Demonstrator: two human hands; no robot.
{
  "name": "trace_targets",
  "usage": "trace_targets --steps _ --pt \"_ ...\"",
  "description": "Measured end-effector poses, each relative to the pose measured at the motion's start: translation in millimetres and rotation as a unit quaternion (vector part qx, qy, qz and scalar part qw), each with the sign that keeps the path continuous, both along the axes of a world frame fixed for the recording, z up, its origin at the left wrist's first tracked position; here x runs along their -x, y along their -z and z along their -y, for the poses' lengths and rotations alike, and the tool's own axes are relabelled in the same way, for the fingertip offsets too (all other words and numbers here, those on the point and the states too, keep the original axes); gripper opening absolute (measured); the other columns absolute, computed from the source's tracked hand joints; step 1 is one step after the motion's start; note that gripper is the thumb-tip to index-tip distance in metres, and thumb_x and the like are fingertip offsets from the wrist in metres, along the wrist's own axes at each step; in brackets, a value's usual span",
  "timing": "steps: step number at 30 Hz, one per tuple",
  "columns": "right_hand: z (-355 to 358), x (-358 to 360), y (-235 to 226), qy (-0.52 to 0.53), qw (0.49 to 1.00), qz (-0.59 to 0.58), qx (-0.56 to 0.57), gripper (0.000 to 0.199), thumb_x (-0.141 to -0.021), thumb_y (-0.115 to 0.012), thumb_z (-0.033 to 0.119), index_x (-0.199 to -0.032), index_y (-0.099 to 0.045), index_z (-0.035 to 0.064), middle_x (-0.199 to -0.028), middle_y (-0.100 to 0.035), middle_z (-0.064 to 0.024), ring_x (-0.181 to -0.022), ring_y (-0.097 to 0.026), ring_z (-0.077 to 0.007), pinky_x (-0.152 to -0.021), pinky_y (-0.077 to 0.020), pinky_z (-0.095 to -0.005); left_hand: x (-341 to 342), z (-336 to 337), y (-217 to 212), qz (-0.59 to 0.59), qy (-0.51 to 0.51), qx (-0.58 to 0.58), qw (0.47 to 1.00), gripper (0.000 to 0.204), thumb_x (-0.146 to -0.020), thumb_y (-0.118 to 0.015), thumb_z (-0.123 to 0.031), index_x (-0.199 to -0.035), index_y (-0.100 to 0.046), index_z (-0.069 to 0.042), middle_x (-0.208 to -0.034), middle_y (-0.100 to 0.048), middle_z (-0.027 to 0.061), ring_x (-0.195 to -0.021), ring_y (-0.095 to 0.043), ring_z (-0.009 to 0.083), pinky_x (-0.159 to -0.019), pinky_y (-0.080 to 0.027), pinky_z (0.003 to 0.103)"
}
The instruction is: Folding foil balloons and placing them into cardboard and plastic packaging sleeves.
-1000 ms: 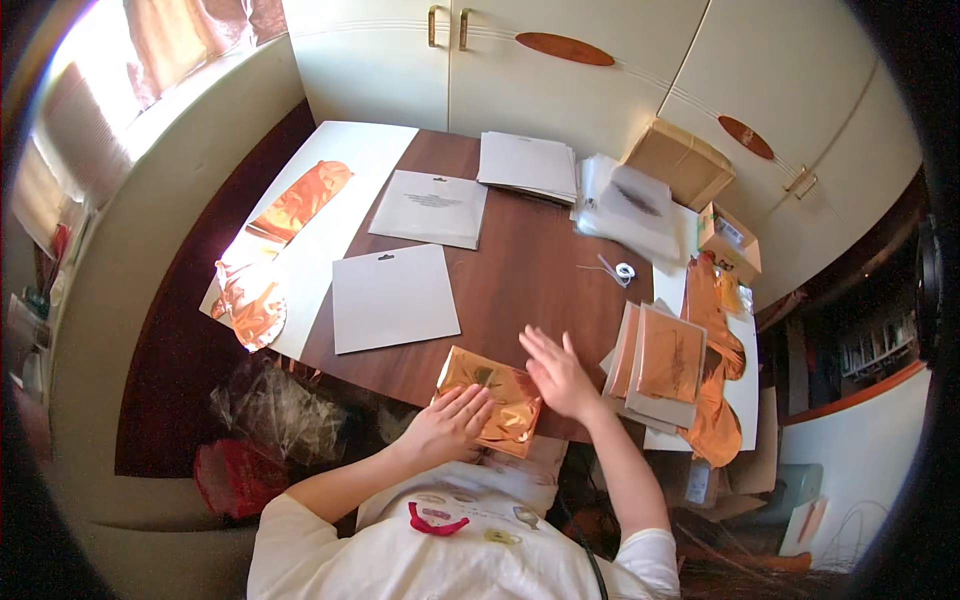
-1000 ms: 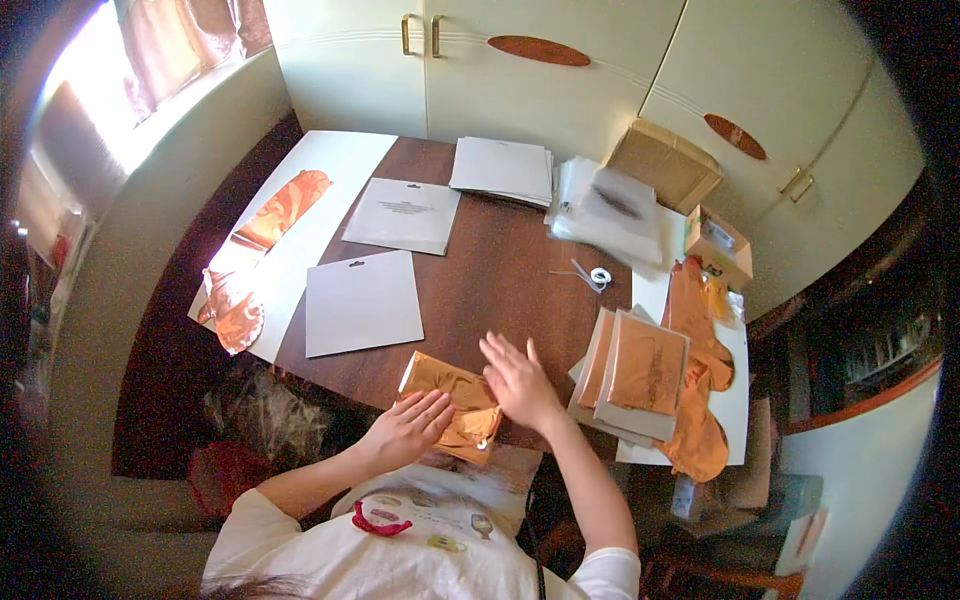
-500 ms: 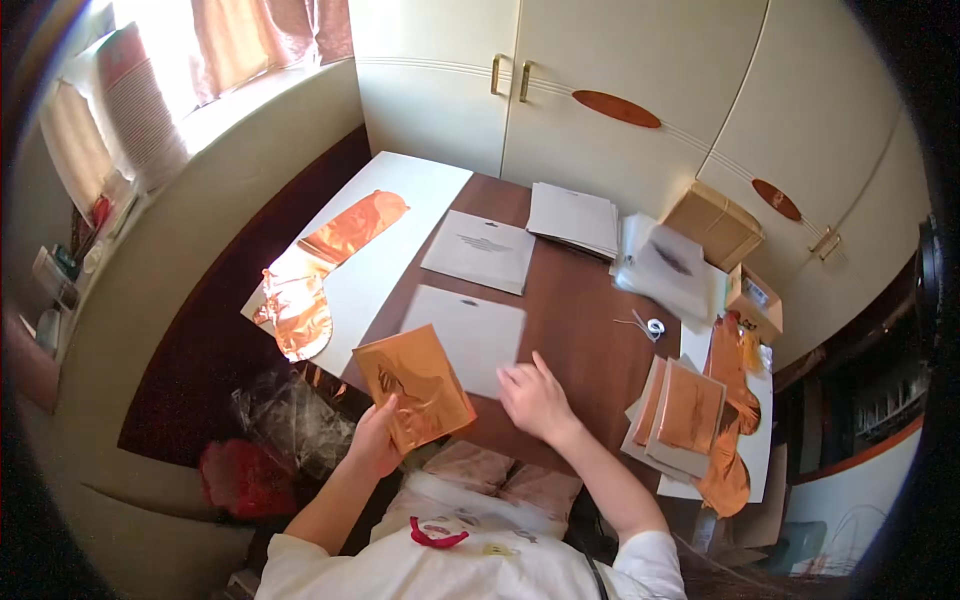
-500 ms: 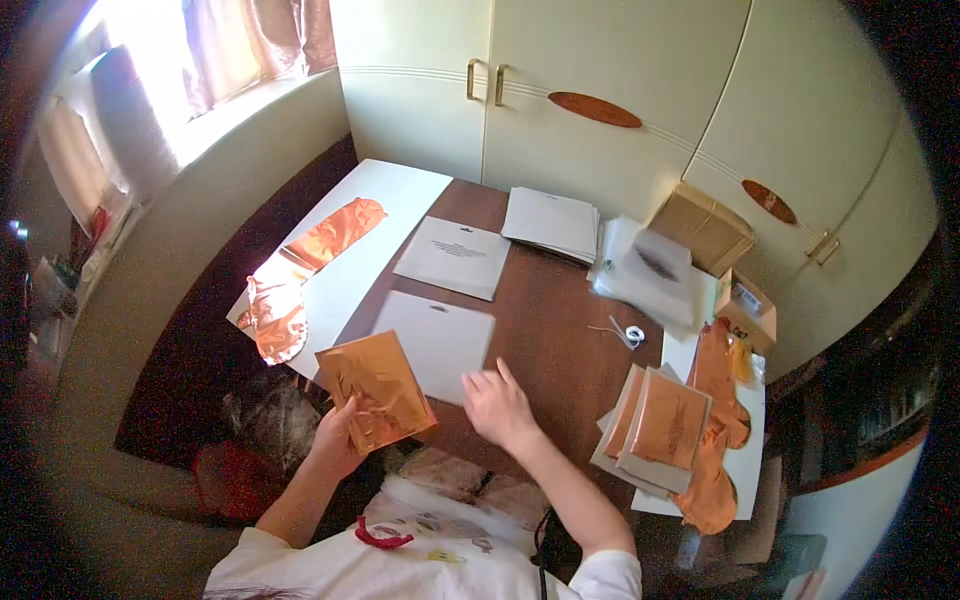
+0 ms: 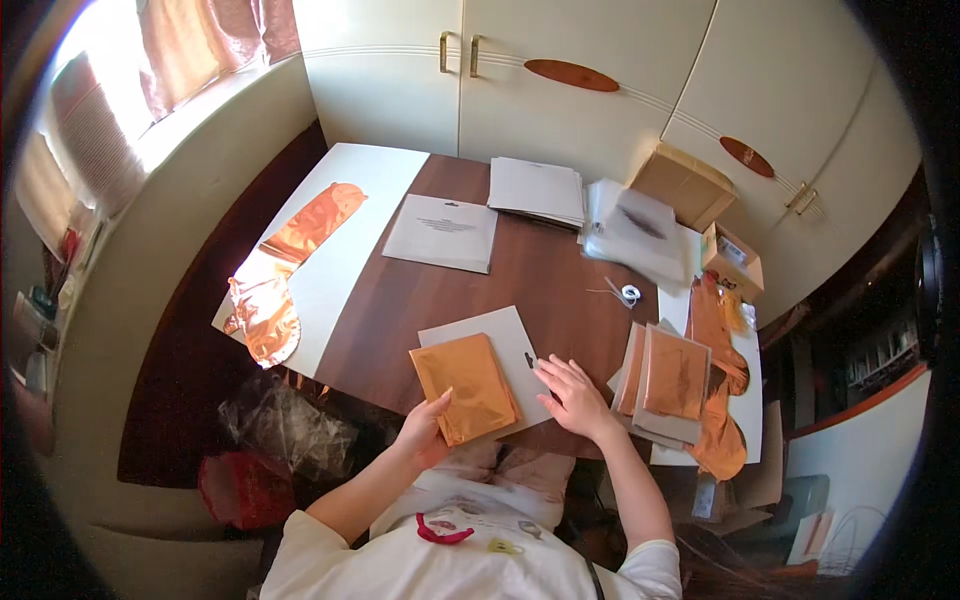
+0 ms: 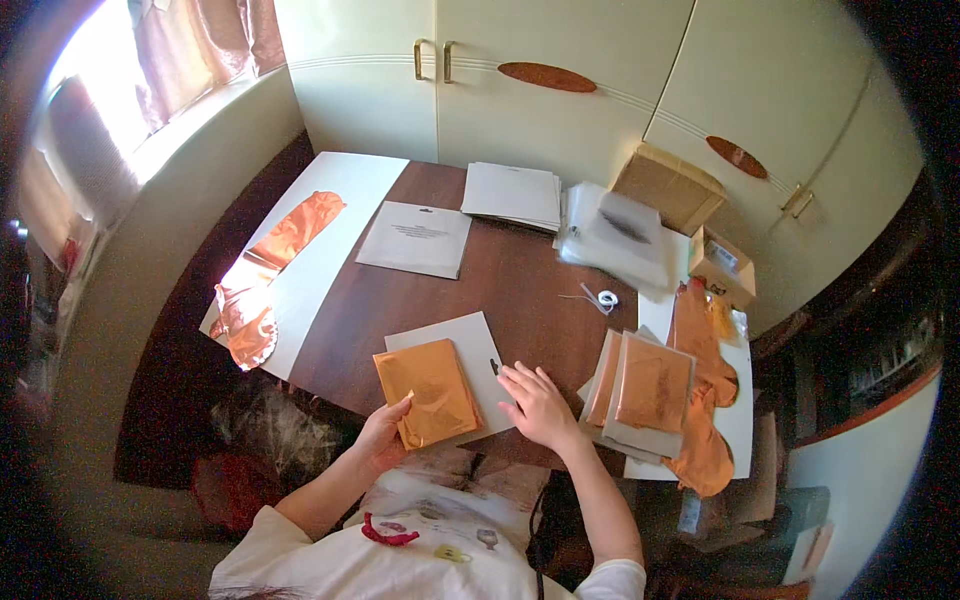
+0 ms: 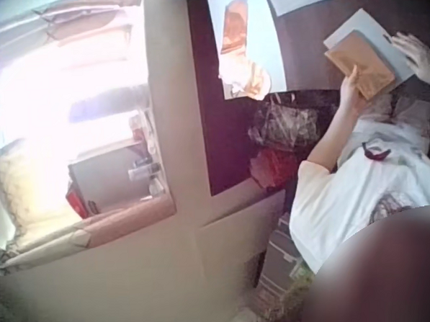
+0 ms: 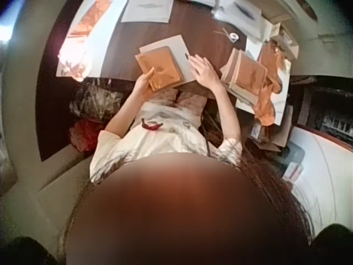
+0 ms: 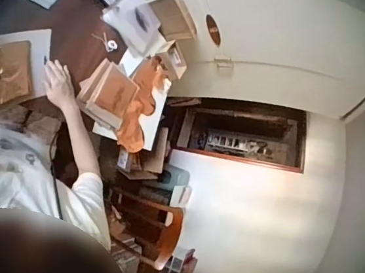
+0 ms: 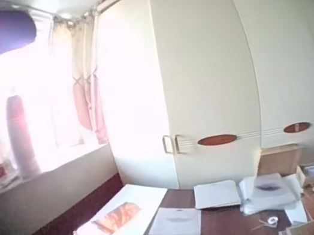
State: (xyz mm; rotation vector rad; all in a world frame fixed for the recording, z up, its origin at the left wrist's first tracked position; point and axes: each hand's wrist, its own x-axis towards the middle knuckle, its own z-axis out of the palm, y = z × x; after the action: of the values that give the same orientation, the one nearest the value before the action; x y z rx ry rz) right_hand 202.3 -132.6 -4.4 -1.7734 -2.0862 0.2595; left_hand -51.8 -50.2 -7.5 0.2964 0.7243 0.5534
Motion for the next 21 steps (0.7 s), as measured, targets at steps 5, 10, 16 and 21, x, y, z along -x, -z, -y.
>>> trace_targets --steps 5,10,16,21 --pt "-43 -5 -10 -0.097 0.995 0.013 -0.005 0.069 -0.080 -0.061 0.049 -0.133 -0.042 0.0086 -0.137 -0.043 -0.0105 -0.130 -0.036 -0.0294 -0.105 -0.0304 -0.0441 -10 -3 -10 -0.032 0.032 0.012 0.999 0.037 -0.098 -0.039 -0.024 -0.128 -0.040 -0.003 -0.127 -0.051 0.0121 -0.113 -0.053 0.0274 -0.097 -0.042 0.045" --pt "-84 -5 -17 -0.165 0.980 0.085 0.072 0.102 -0.061 -0.068 0.062 -0.140 -0.031 0.0091 -0.145 -0.031 -0.0088 -0.135 -0.026 -0.0295 -0.108 -0.0251 -0.0439 -18 -15 -19 -0.039 0.052 -0.005 0.998 0.037 -0.099 -0.037 -0.022 -0.128 -0.039 -0.001 -0.126 -0.051 0.0140 -0.114 -0.053 0.0273 -0.098 -0.043 0.044" --pt "-94 -2 -20 -0.172 0.966 0.136 0.136 0.119 -0.050 -0.074 0.061 -0.143 -0.021 0.0083 -0.149 -0.023 -0.0100 -0.137 -0.020 -0.0282 -0.110 -0.0220 -0.0452 -20 -19 -13 -0.036 0.043 -0.007 0.998 0.036 -0.097 -0.041 -0.018 -0.128 -0.039 0.001 -0.125 -0.051 0.0148 -0.112 -0.053 0.0291 -0.095 -0.044 0.046" --pt "-93 -3 -15 -0.179 0.966 0.134 0.127 0.122 -0.049 -0.076 0.058 -0.144 -0.017 0.0088 -0.150 -0.019 -0.0100 -0.138 -0.018 -0.0278 -0.111 -0.0197 -0.0455 0 -14 -23 -0.011 0.015 -0.119 0.993 0.039 -0.093 -0.041 -0.006 -0.131 -0.037 -0.001 -0.129 -0.047 0.0134 -0.118 -0.048 0.0273 -0.097 -0.040 0.044"
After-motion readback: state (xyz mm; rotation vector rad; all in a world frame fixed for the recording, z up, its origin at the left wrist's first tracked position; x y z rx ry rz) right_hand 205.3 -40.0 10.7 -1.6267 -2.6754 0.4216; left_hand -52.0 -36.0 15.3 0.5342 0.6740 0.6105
